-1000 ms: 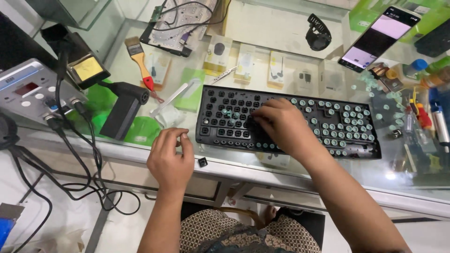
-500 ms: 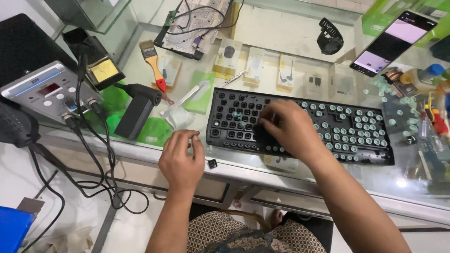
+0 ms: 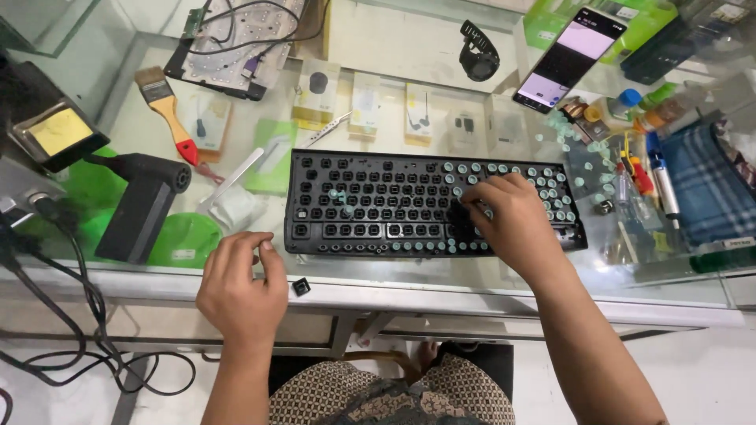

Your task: Assembling round keycaps onto a mechanical keyboard base by hand

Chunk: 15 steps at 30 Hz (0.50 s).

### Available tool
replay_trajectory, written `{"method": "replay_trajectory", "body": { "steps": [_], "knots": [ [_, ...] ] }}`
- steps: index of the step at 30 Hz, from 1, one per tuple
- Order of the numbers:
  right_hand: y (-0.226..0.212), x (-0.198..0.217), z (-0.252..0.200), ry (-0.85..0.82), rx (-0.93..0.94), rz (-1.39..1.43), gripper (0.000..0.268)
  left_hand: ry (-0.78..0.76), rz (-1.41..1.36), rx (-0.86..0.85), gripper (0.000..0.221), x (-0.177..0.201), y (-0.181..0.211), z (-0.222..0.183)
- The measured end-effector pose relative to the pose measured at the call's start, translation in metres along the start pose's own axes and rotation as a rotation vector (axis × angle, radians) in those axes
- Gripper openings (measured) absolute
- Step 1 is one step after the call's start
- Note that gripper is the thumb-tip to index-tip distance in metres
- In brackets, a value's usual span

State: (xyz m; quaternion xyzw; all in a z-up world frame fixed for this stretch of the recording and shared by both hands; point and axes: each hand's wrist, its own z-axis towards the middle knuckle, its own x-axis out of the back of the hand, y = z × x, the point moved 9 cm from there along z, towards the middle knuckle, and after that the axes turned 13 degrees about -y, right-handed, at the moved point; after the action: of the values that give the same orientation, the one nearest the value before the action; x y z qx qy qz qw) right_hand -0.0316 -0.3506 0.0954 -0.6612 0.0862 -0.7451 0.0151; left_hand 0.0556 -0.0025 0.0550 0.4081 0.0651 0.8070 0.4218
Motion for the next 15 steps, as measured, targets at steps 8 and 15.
{"method": "replay_trajectory", "body": {
  "steps": [8,15],
  "knots": [
    [-0.003,-0.009,0.002,-0.004,0.042,-0.117,0.013,0.009,0.006,-0.014,0.012,0.004,0.005,0.004],
    [0.005,0.036,0.004,0.061,-0.001,0.038,0.008,0.018,0.013,-0.007,0.012,0.002,0.001,0.003]
  ]
}}
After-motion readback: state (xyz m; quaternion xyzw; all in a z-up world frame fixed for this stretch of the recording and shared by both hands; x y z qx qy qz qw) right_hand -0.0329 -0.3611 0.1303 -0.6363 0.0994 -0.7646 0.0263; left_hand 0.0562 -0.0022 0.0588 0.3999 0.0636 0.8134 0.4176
